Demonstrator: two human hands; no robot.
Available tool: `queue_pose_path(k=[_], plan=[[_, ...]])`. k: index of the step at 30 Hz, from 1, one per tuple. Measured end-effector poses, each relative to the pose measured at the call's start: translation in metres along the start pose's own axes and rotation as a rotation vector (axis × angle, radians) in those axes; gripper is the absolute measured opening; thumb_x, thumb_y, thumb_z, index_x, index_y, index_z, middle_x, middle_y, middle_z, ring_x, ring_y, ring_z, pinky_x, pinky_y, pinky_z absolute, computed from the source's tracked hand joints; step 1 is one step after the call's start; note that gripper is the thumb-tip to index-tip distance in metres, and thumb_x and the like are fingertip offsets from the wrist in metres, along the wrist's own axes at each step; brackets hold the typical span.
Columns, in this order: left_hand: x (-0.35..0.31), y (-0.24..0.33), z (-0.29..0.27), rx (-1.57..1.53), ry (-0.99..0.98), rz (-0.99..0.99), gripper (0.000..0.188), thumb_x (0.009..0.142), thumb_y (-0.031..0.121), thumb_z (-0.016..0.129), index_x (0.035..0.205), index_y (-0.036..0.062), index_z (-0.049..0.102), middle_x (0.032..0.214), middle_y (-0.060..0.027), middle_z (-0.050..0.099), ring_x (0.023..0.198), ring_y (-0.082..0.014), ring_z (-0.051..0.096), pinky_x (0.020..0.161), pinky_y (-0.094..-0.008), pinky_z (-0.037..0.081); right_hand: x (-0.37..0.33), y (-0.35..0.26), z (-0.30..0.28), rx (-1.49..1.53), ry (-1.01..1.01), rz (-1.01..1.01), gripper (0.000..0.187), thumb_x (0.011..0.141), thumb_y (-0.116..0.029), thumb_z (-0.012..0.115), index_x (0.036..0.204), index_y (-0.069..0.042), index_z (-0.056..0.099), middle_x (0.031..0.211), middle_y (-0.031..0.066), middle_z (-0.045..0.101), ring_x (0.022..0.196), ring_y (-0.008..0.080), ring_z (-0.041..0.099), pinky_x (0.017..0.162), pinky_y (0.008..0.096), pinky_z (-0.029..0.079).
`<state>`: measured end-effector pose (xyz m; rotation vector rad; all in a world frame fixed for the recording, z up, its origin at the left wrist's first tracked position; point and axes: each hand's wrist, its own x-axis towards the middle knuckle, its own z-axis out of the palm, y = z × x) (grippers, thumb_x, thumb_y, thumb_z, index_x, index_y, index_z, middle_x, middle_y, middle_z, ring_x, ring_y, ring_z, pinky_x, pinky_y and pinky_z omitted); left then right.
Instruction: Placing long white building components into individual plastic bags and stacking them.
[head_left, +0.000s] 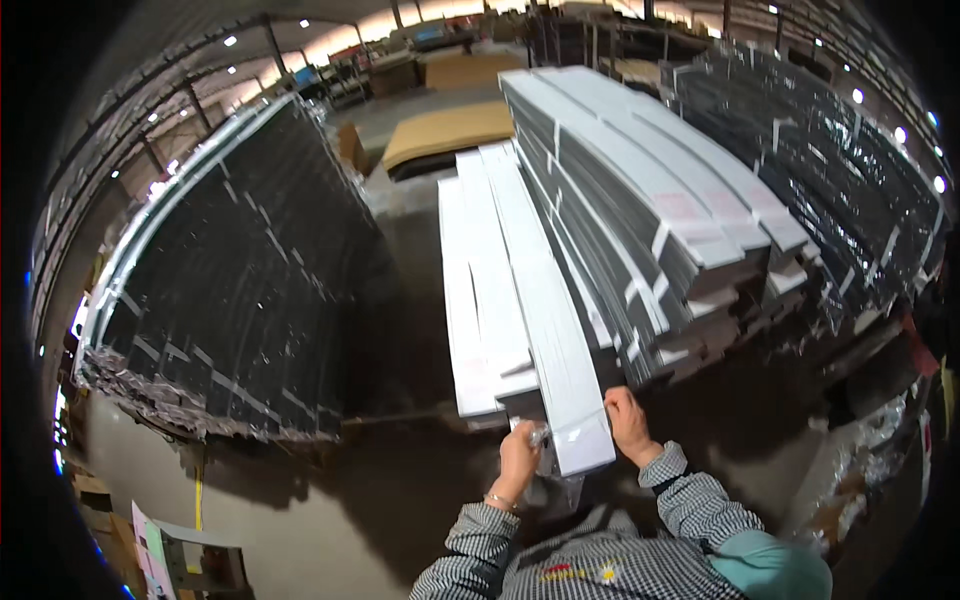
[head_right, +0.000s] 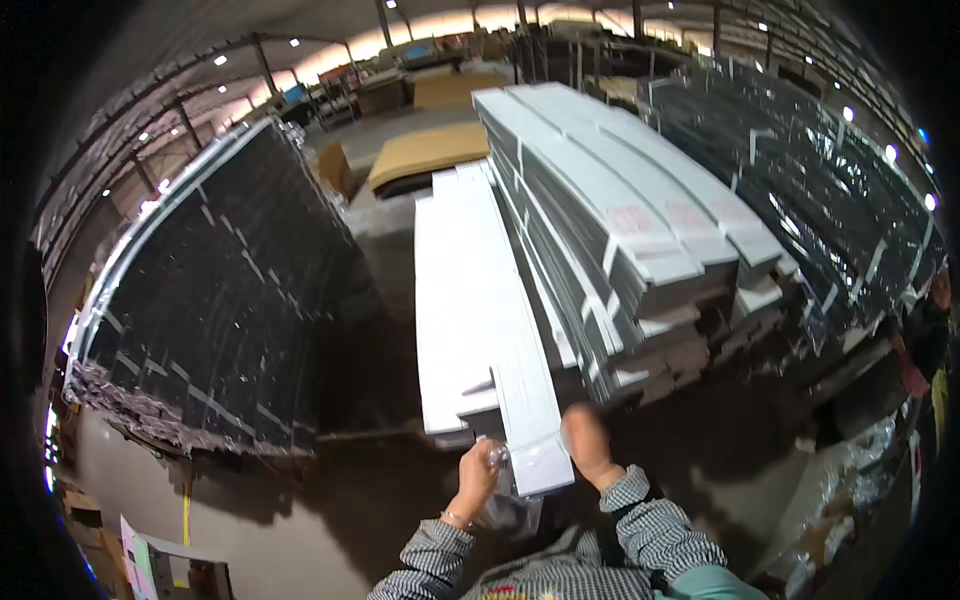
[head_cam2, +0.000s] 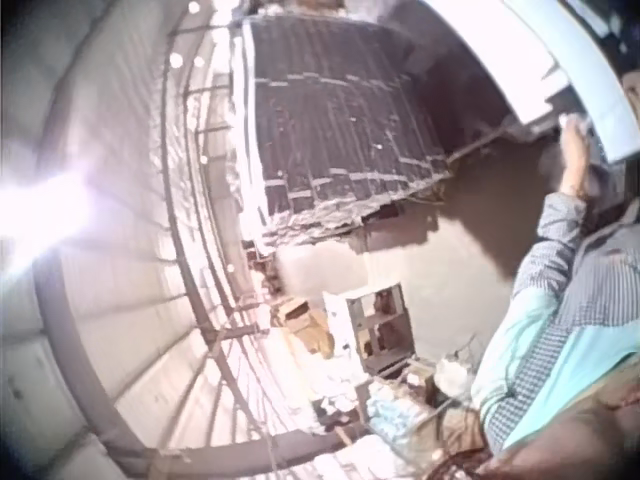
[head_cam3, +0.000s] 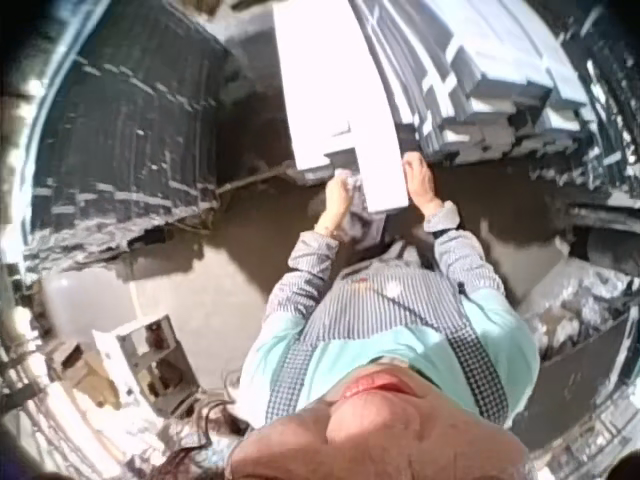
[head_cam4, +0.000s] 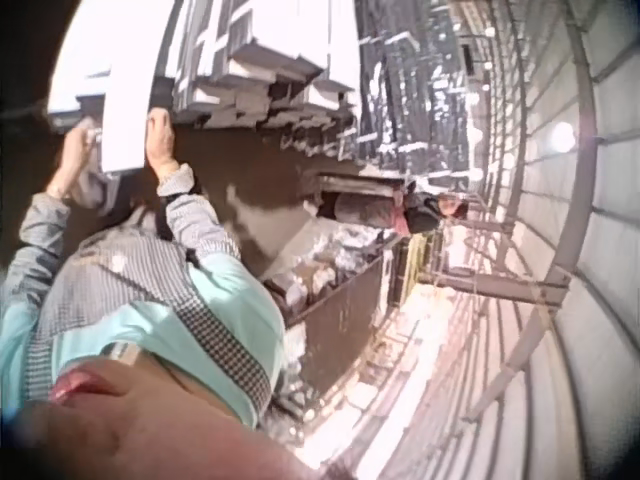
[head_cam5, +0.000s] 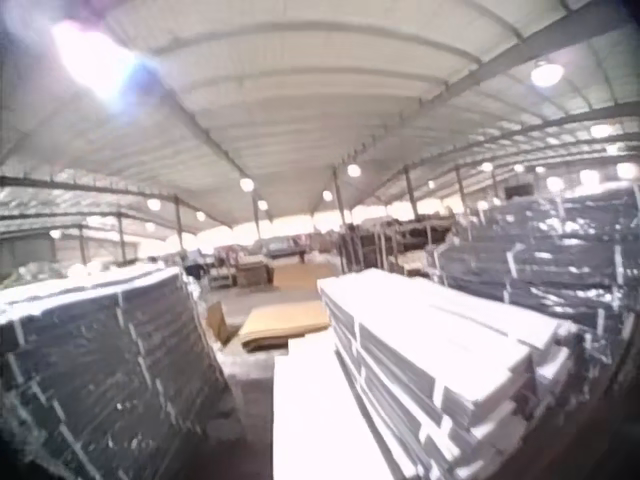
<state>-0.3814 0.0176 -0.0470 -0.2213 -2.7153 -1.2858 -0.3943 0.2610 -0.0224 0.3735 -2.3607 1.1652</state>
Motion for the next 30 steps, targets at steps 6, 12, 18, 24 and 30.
queue_pose_path(k=[6,12,18,24,30], plan=[[0.035,0.030,-0.036,-0.449,-0.012,-0.037,0.013,0.093,0.006,0.061,0.104,0.0027,0.067,0.091,-0.0100,0.071,0.079,-0.0215,0.067,0.072,-0.0326,0.052,-0.001,-0.016,0.004,0.215,0.134,0.288,0.005,0.098,-0.007,0.054,0.098,-0.003,0.057,0.088,0.0169,0.063,0.078,0.0323,0.066,0.067,0.0396,0.050],[0.021,-0.004,-0.036,-0.184,-0.233,0.127,0.012,0.097,0.016,0.061,0.098,0.0049,0.066,0.081,-0.0015,0.066,0.071,-0.0115,0.056,0.066,-0.0295,0.048,-0.023,-0.002,-0.018,0.135,-0.139,0.348,0.007,0.096,-0.011,0.056,0.097,-0.004,0.058,0.068,0.0149,0.062,0.061,0.0295,0.063,0.053,0.0420,0.046],[-0.014,0.001,0.036,-1.420,-0.114,-0.876,0.020,0.096,0.023,0.068,0.089,0.0049,0.063,0.076,-0.0001,0.061,0.060,-0.0099,0.052,0.053,-0.0256,0.041,-0.032,0.031,0.005,0.931,-0.052,1.225,0.019,0.086,-0.012,0.058,0.067,-0.008,0.061,0.059,0.0039,0.055,0.052,0.0139,0.050,0.049,0.0293,0.039],[0.001,-0.013,0.047,-1.381,-0.048,-0.883,0.012,0.091,-0.001,0.053,0.095,0.0006,0.064,0.078,-0.0024,0.059,0.061,-0.0117,0.055,0.056,-0.0265,0.045,-0.047,0.099,0.070,0.649,0.025,1.249,0.016,0.090,-0.008,0.053,0.100,0.001,0.061,0.093,0.0090,0.063,0.084,0.0222,0.061,0.069,0.0350,0.051],[0.002,0.050,-0.023,-0.978,0.269,-0.486,0.026,0.097,0.018,0.063,0.073,0.0086,0.061,0.060,0.0039,0.052,0.050,-0.0078,0.045,0.047,-0.0259,0.034,0.070,-0.097,0.060,0.164,0.932,0.521,0.019,0.085,-0.002,0.048,0.088,0.003,0.065,0.076,0.0164,0.064,0.072,0.0239,0.060,0.066,0.0406,0.050]])
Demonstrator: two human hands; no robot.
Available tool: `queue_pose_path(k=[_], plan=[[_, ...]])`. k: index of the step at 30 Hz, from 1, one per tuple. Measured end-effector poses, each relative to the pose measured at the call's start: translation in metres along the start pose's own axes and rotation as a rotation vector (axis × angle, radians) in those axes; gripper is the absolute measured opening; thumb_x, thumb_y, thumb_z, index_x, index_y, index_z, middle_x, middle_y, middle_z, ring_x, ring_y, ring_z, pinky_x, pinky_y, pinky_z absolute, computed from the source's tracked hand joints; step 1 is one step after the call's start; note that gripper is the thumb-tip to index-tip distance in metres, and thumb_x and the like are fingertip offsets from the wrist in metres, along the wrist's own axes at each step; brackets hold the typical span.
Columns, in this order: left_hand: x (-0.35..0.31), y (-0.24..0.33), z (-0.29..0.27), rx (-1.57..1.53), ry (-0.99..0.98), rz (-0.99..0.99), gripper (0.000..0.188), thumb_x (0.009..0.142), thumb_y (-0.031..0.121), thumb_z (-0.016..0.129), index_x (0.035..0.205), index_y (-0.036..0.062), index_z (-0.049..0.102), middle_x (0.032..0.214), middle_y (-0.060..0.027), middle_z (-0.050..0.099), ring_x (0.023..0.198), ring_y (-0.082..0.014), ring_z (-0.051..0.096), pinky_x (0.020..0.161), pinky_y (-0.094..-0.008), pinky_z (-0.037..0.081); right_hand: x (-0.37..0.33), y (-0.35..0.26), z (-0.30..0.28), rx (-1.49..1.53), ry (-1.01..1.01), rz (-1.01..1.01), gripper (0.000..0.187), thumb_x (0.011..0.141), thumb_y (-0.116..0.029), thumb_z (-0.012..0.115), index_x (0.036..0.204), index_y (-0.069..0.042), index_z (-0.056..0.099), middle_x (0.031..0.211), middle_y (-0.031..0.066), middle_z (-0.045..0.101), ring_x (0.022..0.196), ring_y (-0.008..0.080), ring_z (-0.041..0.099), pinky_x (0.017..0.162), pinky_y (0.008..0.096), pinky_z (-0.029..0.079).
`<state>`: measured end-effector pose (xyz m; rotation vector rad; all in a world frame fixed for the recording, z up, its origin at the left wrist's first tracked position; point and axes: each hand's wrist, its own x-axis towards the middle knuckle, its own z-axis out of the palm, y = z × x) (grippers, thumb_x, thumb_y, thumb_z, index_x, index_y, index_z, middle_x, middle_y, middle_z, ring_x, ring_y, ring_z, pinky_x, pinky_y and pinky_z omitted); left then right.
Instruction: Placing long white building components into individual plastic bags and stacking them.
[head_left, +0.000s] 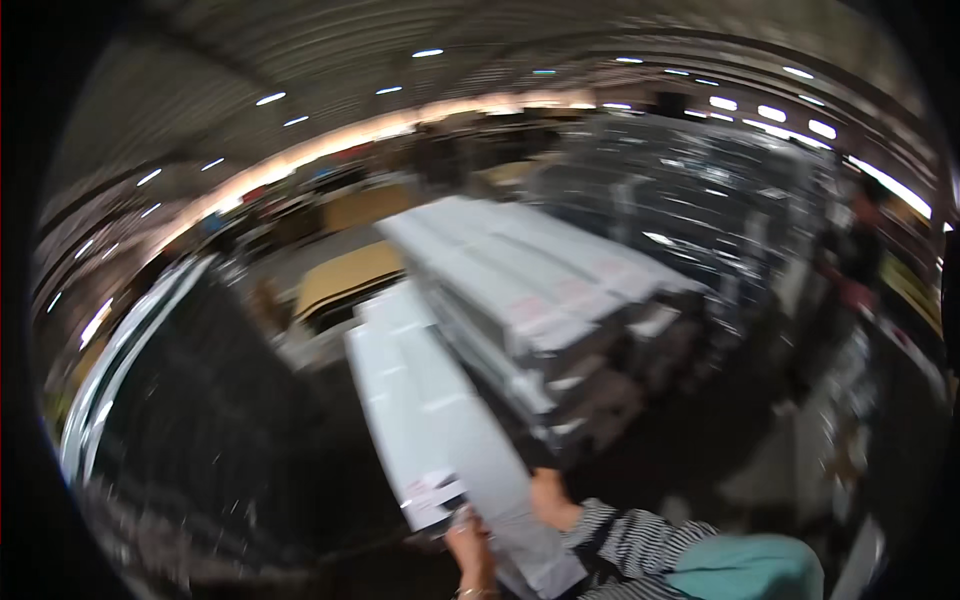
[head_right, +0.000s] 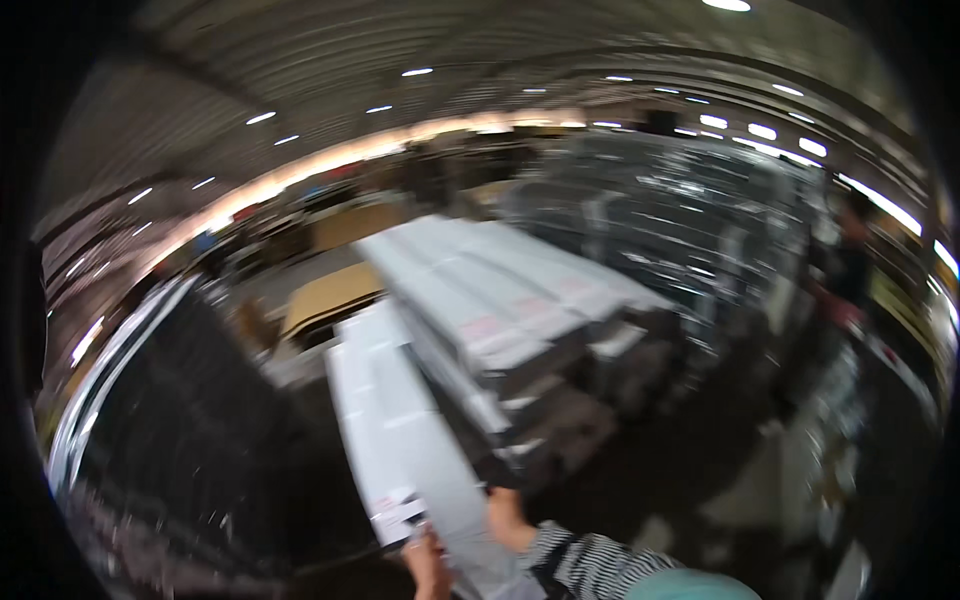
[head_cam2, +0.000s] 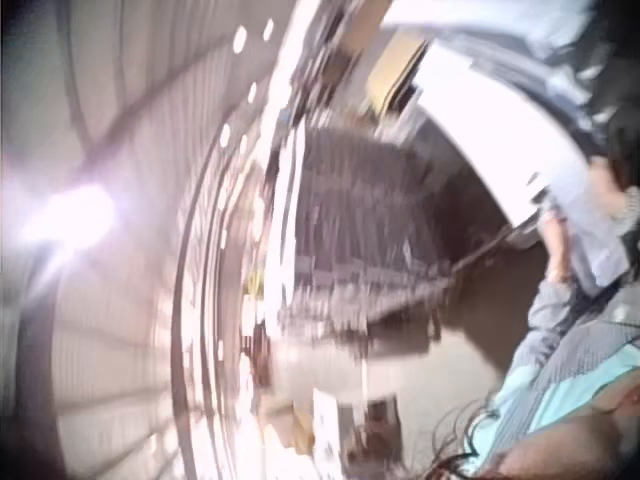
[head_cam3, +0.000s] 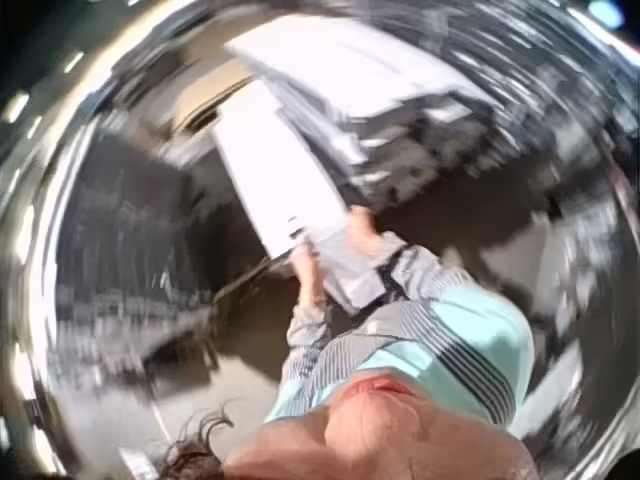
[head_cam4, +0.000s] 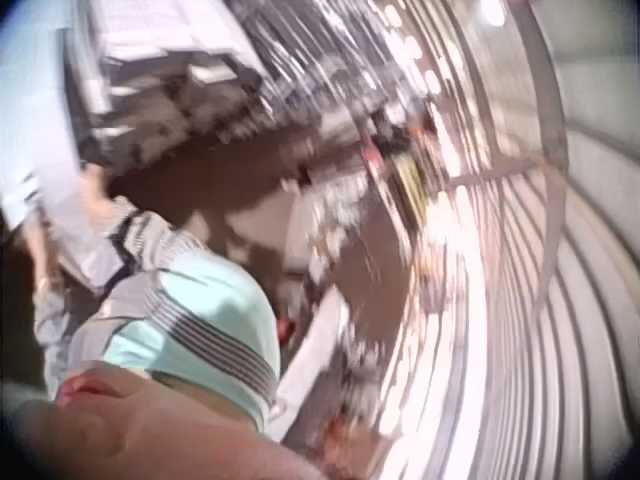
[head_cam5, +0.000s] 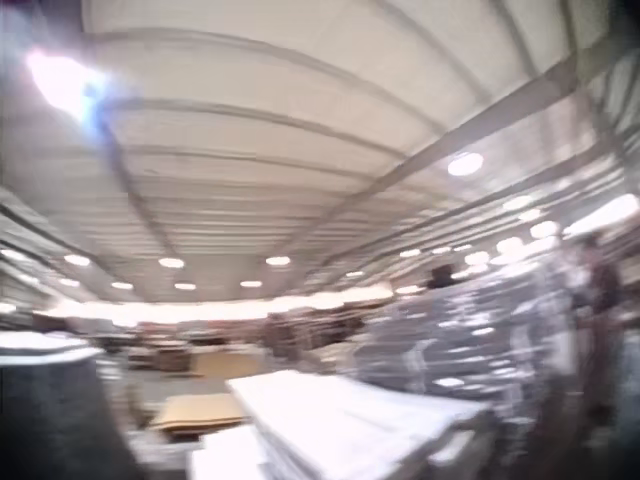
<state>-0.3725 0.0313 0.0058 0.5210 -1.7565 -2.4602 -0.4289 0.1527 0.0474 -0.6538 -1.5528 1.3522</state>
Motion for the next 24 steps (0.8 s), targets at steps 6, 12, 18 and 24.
queue_pose_path(k=[6,12,18,24], plan=[[-0.092,0.042,-0.002,0.246,-0.200,0.217,0.036,0.097,0.013,0.048,0.118,-0.0117,0.064,0.099,-0.0138,0.067,0.085,-0.0197,0.061,0.070,-0.0287,0.051,-0.004,0.045,-0.102,0.426,-0.732,0.234,0.038,0.086,0.000,0.040,0.114,0.005,0.066,0.109,0.0172,0.072,0.102,0.0250,0.068,0.094,0.0363,0.050],[-0.096,-0.054,-0.061,0.854,-0.411,0.061,0.041,0.095,0.007,0.055,0.132,-0.0097,0.055,0.120,-0.0209,0.065,0.104,-0.0279,0.062,0.085,-0.0378,0.051,-0.023,0.145,-0.178,-0.279,-1.167,0.269,0.026,0.098,-0.010,0.053,0.121,-0.009,0.066,0.118,0.0051,0.071,0.114,0.0245,0.064,0.100,0.0360,0.046],[-0.094,-0.049,-0.111,0.315,-0.268,0.320,0.029,0.093,0.000,0.052,0.121,-0.0072,0.059,0.111,-0.0171,0.065,0.094,-0.0246,0.061,0.082,-0.0341,0.049,-0.004,0.008,-0.184,0.427,-1.136,0.494,0.031,0.102,-0.018,0.056,0.125,0.001,0.060,0.108,0.0051,0.068,0.104,0.0114,0.060,0.092,0.0253,0.047],[-0.126,-0.007,-0.087,0.456,-0.156,0.185,0.026,0.089,-0.002,0.052,0.111,-0.0047,0.065,0.102,-0.0136,0.069,0.094,-0.0213,0.066,0.083,-0.0323,0.053,-0.056,0.052,-0.152,0.440,-1.095,0.386,0.025,0.097,-0.015,0.057,0.115,0.000,0.064,0.110,0.0057,0.062,0.101,0.0147,0.059,0.088,0.0284,0.047]])
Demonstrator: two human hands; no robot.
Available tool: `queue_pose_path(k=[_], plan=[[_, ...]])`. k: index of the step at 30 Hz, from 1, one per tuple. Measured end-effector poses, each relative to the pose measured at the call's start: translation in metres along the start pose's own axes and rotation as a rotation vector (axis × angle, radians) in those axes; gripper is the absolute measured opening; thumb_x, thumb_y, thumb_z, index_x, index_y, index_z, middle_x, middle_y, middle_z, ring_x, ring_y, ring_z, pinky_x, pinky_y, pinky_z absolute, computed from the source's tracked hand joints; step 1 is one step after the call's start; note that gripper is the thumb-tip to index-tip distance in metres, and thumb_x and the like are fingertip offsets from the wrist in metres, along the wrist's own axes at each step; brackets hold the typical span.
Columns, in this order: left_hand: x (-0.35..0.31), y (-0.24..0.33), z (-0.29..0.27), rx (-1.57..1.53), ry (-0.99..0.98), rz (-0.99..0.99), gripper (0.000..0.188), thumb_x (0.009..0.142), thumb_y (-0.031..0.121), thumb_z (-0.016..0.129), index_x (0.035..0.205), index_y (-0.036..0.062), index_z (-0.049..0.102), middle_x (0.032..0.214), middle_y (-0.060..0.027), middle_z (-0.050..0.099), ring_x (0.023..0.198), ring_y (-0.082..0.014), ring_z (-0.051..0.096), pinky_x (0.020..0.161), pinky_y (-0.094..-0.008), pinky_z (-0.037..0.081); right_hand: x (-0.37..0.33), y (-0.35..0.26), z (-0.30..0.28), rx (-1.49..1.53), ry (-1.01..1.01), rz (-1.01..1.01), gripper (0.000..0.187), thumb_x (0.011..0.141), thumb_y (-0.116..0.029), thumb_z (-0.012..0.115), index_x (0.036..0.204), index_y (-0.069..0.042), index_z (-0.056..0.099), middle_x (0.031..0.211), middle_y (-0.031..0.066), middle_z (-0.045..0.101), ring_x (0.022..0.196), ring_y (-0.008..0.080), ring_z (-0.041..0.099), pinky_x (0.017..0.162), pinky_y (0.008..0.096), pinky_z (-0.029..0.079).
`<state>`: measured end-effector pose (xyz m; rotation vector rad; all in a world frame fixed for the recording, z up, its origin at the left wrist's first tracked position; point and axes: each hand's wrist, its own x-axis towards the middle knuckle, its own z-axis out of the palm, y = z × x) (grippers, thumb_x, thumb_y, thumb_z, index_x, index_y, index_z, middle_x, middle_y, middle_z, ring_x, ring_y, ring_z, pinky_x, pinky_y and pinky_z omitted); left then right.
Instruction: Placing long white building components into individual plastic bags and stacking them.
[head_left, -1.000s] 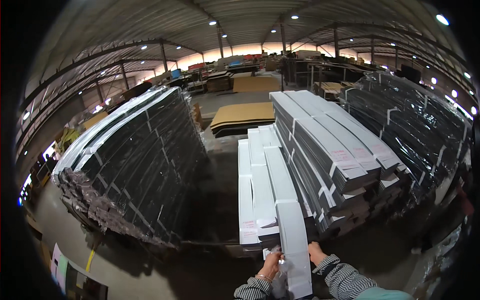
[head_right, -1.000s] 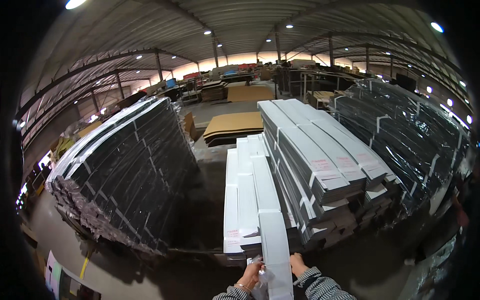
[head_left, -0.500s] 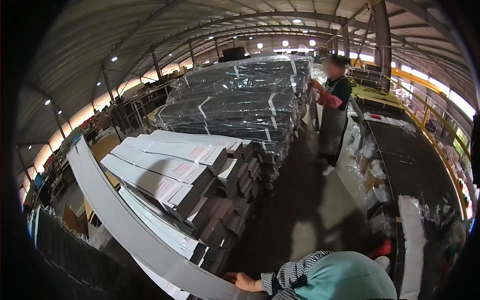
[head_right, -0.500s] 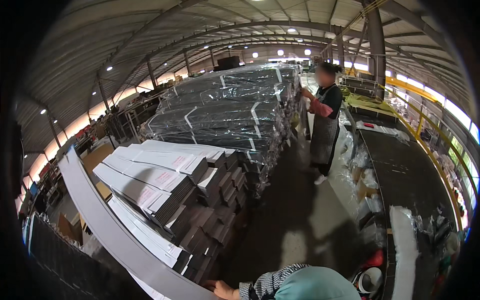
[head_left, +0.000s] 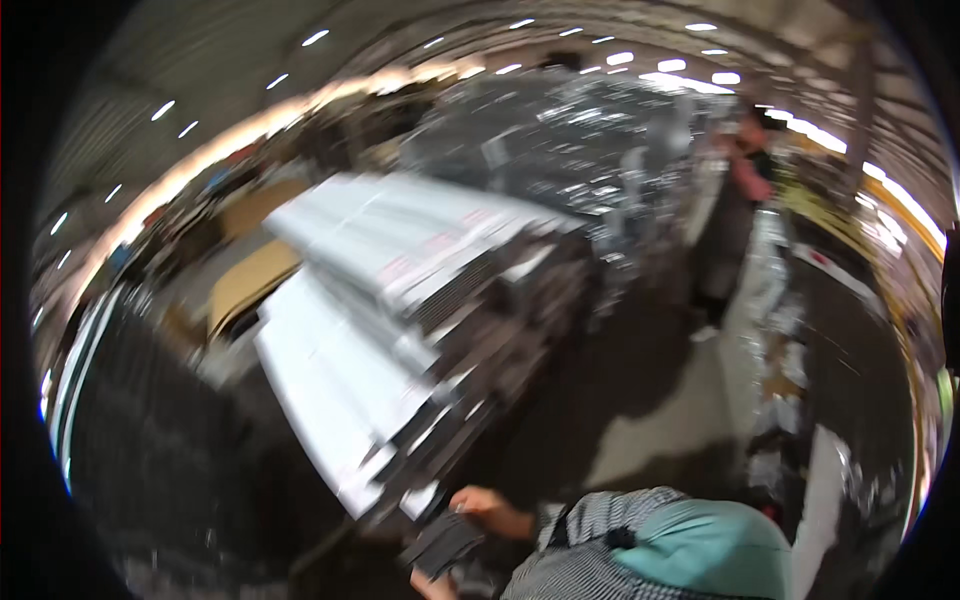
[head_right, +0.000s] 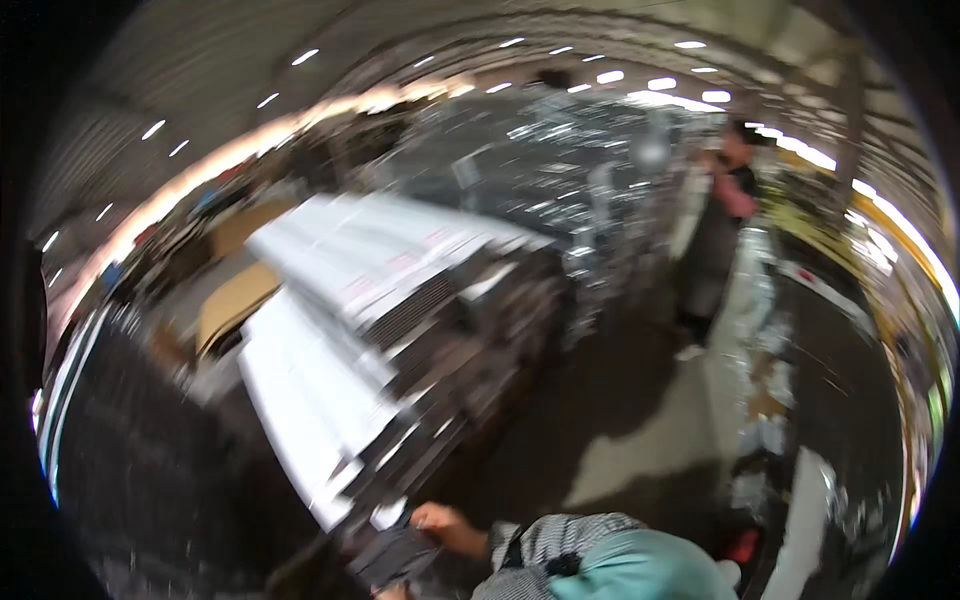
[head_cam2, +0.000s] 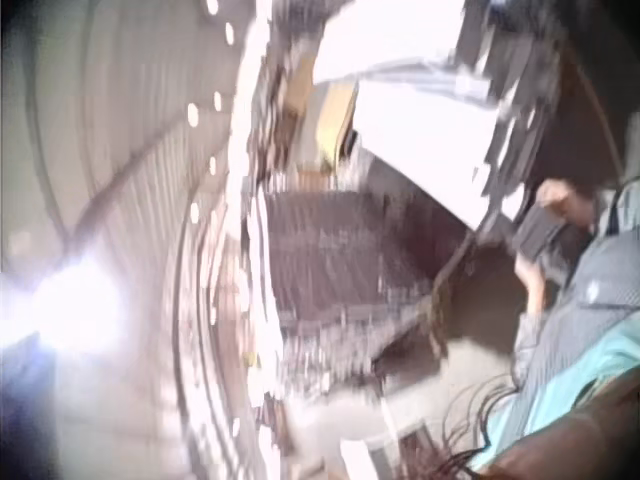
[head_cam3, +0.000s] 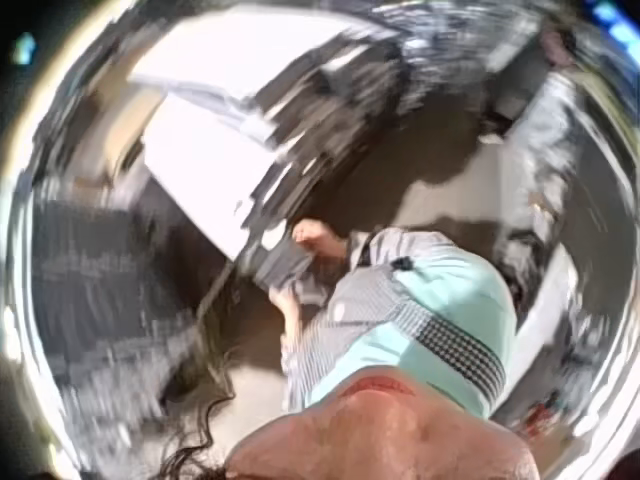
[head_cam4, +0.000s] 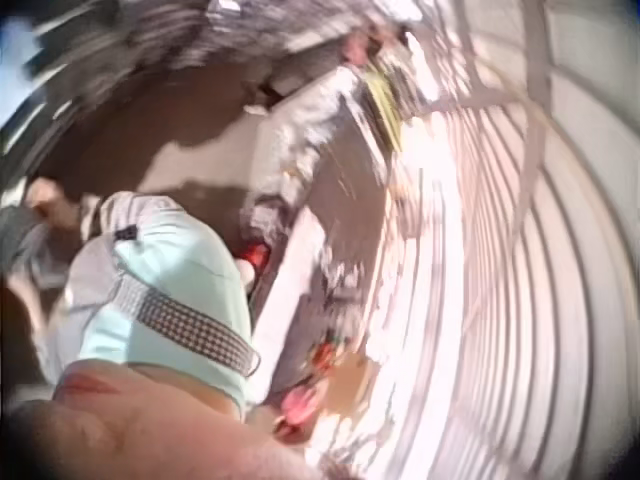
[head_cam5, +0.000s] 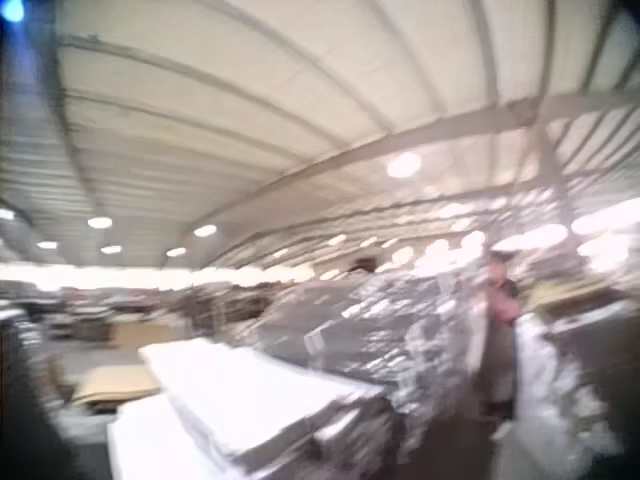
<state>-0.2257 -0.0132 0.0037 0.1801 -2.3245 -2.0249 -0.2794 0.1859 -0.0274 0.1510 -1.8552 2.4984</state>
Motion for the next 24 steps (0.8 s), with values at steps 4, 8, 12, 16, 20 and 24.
queue_pose_path(k=[4,8,12,16,20,24], plan=[[-0.009,0.062,-0.037,0.084,0.074,0.111,0.054,0.076,-0.011,0.054,0.125,0.0049,0.067,0.103,-0.0133,0.074,0.096,-0.0224,0.072,0.087,-0.0336,0.054,-0.007,-0.082,0.049,-0.472,0.034,-0.075,0.019,0.093,0.003,0.058,0.111,0.000,0.061,0.090,0.0037,0.065,0.077,0.0076,0.061,0.071,0.0229,0.051],[0.013,0.030,-0.088,0.366,-0.187,0.276,0.043,0.077,-0.001,0.063,0.118,0.0093,0.070,0.105,-0.0135,0.074,0.090,-0.0342,0.071,0.079,-0.0370,0.056,0.011,-0.035,0.054,-0.325,-0.032,-0.084,0.015,0.094,0.002,0.055,0.107,-0.001,0.060,0.073,-0.0031,0.055,0.061,0.0032,0.047,0.056,0.0199,0.037],[0.004,-0.007,-0.103,0.810,-0.380,0.233,0.031,0.080,0.019,0.070,0.110,0.0076,0.071,0.101,-0.0170,0.071,0.090,-0.0378,0.069,0.078,-0.0439,0.055,0.012,-0.011,0.067,-0.083,0.081,0.049,0.010,0.093,0.002,0.052,0.102,-0.002,0.056,0.068,-0.0018,0.047,0.055,0.0055,0.042,0.048,0.0212,0.032],[-0.011,0.004,-0.111,0.372,-0.251,0.243,0.023,0.091,0.026,0.067,0.090,0.0035,0.065,0.071,-0.0094,0.060,0.063,-0.0233,0.056,0.059,-0.0358,0.045,-0.029,-0.004,0.091,0.046,0.149,-0.316,0.035,0.090,-0.008,0.065,0.122,0.002,0.053,0.091,0.0044,0.059,0.078,0.0115,0.056,0.067,0.0307,0.048],[-0.035,0.137,-0.148,-0.537,-0.419,0.163,0.025,0.093,0.024,0.066,0.078,0.0059,0.055,0.066,0.0048,0.050,0.057,-0.0047,0.043,0.050,-0.0223,0.033,-0.075,-0.008,0.102,-0.441,-0.193,-0.404,0.103,0.073,-0.030,0.086,0.151,0.001,0.027,0.144,0.0167,0.043,0.130,0.0287,0.045,0.108,0.0429,0.038],[-0.070,0.239,-0.210,-1.294,-0.398,0.670,0.030,0.096,0.030,0.060,0.078,0.0068,0.052,0.061,-0.0011,0.047,0.056,-0.0130,0.049,0.050,-0.0276,0.044,-0.087,0.053,0.166,-0.517,-0.637,-0.162,0.090,0.076,-0.024,0.083,0.146,0.001,0.033,0.136,0.0150,0.048,0.122,0.0261,0.049,0.103,0.0417,0.042]])
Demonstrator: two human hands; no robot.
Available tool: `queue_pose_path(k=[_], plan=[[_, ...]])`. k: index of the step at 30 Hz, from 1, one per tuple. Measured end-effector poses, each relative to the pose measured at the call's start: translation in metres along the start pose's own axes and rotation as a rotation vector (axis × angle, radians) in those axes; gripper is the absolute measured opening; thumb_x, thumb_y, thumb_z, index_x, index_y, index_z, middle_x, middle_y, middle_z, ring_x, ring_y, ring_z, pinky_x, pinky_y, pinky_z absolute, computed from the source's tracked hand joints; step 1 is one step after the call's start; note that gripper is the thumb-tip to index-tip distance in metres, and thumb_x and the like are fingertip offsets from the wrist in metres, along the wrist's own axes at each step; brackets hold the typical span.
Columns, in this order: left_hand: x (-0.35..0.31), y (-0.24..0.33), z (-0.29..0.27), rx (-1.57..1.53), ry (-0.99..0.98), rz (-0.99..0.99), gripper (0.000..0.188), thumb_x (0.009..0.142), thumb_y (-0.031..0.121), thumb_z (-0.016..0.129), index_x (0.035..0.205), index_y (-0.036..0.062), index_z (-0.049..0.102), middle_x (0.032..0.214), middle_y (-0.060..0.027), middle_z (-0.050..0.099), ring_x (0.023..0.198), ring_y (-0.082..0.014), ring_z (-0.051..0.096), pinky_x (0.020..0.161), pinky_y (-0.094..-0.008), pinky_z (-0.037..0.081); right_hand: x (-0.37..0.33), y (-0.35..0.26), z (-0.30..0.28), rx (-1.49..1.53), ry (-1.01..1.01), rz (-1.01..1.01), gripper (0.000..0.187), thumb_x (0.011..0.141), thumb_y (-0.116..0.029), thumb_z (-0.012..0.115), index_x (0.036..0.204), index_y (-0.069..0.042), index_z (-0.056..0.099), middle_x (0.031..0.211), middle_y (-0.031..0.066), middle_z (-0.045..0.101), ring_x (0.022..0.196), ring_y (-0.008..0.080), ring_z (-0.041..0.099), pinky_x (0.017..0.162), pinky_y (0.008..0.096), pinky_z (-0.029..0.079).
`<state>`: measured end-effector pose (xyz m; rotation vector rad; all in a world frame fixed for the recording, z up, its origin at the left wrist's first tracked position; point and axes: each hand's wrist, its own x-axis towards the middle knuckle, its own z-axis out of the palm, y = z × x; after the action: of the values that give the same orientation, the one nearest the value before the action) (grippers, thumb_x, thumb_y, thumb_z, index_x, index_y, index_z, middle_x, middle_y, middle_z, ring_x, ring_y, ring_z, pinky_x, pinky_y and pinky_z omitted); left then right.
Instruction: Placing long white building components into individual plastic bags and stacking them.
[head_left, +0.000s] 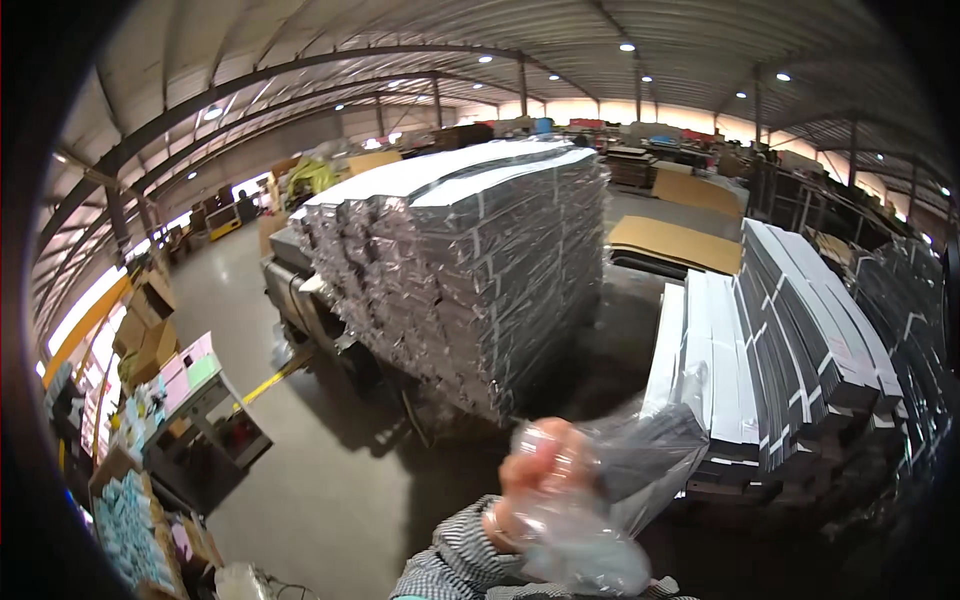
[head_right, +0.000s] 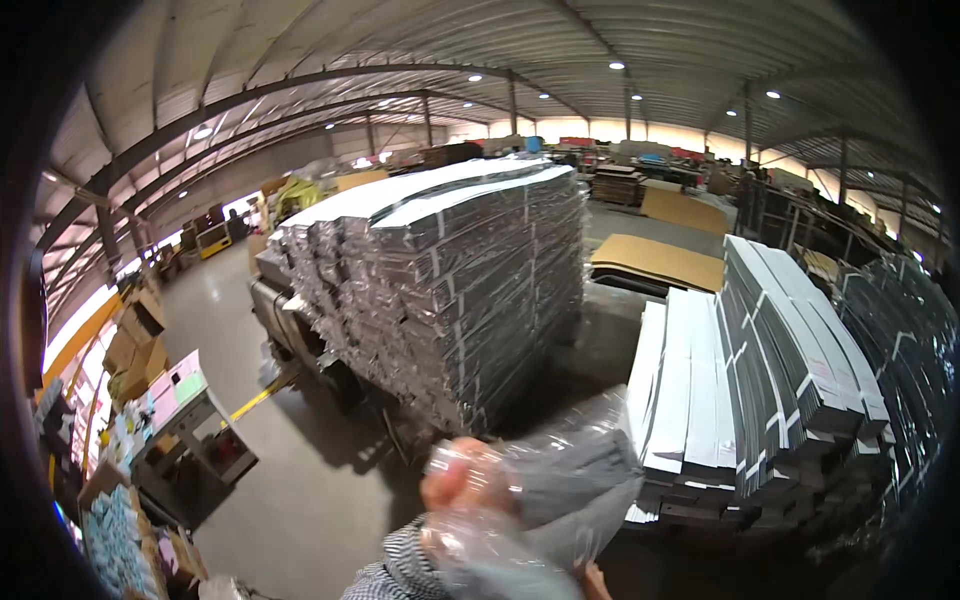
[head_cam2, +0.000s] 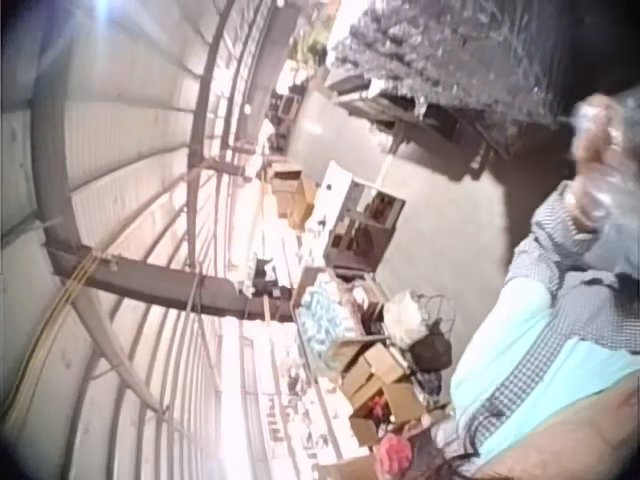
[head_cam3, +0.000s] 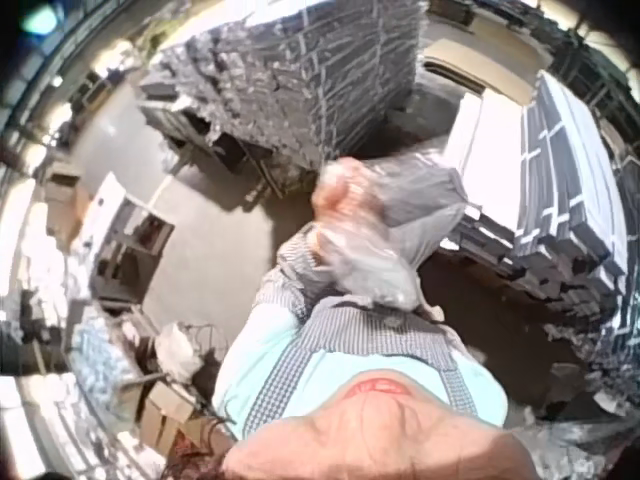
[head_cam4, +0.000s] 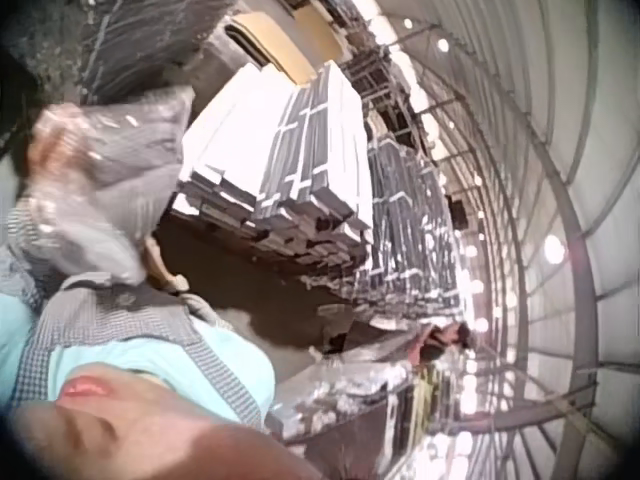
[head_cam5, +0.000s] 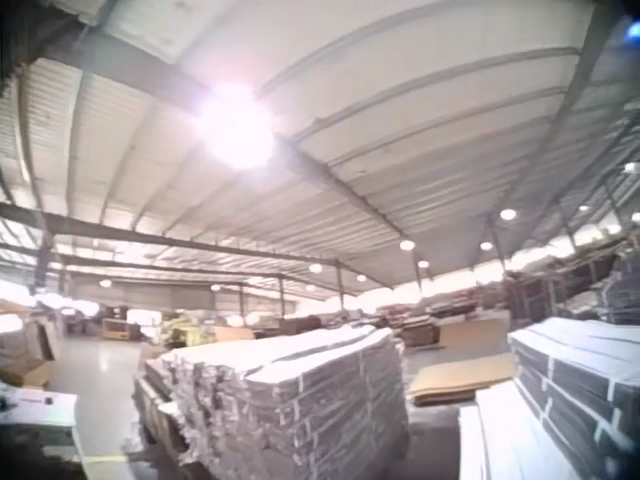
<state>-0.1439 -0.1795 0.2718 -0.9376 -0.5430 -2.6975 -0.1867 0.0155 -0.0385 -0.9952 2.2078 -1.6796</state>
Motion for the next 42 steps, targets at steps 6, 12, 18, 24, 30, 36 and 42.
queue_pose_path(k=[6,12,18,24,30,36,42], plan=[[0.031,0.064,0.036,0.144,0.144,0.096,0.055,0.103,0.030,0.056,0.149,0.0055,0.039,0.091,-0.0068,0.062,0.053,-0.0033,0.041,0.048,-0.0188,0.038,0.031,0.032,0.030,0.142,0.060,0.211,0.070,0.081,-0.015,0.078,0.138,0.002,0.042,0.125,0.0124,0.055,0.111,0.0223,0.055,0.094,0.0400,0.048],[-0.017,0.121,-0.108,0.791,0.912,0.338,0.038,0.094,0.003,0.061,0.131,0.0002,0.054,0.085,-0.0041,0.064,0.057,-0.0014,0.046,0.046,-0.0165,0.033,0.214,-0.090,-0.055,0.418,0.300,-0.039,0.062,0.081,-0.007,0.078,0.134,0.003,0.048,0.125,0.0135,0.060,0.114,0.0237,0.059,0.097,0.0389,0.051],[-0.070,0.164,-0.172,1.833,1.004,0.429,0.015,0.092,0.002,0.055,0.101,-0.0041,0.066,0.101,-0.0111,0.061,0.085,-0.0177,0.061,0.073,-0.0284,0.051,0.511,-0.270,-0.174,0.193,0.283,-0.608,0.047,0.097,-0.025,0.063,0.133,0.003,0.052,0.116,0.0133,0.064,0.101,0.0199,0.063,0.090,0.0322,0.052],[-0.039,0.174,-0.200,1.943,1.073,0.369,0.023,0.082,-0.004,0.061,0.103,0.0015,0.066,0.110,-0.0119,0.063,0.096,-0.0252,0.061,0.082,-0.0335,0.052,0.769,-0.326,-0.175,0.656,0.140,-0.177,0.038,0.100,-0.031,0.054,0.119,0.001,0.061,0.114,0.0138,0.067,0.099,0.0285,0.067,0.090,0.0434,0.054],[-0.019,0.173,-0.227,1.485,1.304,0.239,0.029,0.081,-0.004,0.062,0.109,0.0046,0.066,0.108,-0.0101,0.065,0.090,-0.0237,0.063,0.075,-0.0330,0.052,0.854,-0.223,-0.094,0.406,0.074,-0.225,0.057,0.103,-0.038,0.052,0.149,-0.005,0.044,0.149,0.0114,0.049,0.136,0.0253,0.045,0.113,0.0345,0.034],[0.051,0.130,-0.217,1.695,1.026,0.232,0.034,0.088,0.004,0.049,0.118,-0.0047,0.061,0.110,-0.0125,0.062,0.092,-0.0241,0.058,0.082,-0.0340,0.047,0.659,-0.110,-0.027,-0.052,0.421,-0.692,0.045,0.096,-0.021,0.061,0.136,-0.002,0.054,0.135,0.0208,0.057,0.129,0.0373,0.051,0.109,0.0439,0.040],[0.017,0.128,-0.247,1.833,0.975,0.140,0.026,0.096,0.011,0.050,0.112,-0.0027,0.064,0.104,-0.0115,0.067,0.088,-0.0231,0.061,0.080,-0.0358,0.048,0.424,0.051,-0.111,-0.731,0.651,-0.304,0.056,0.080,-0.010,0.072,0.131,0.006,0.054,0.137,0.0235,0.051,0.129,0.0394,0.048,0.110,0.0460,0.040]])
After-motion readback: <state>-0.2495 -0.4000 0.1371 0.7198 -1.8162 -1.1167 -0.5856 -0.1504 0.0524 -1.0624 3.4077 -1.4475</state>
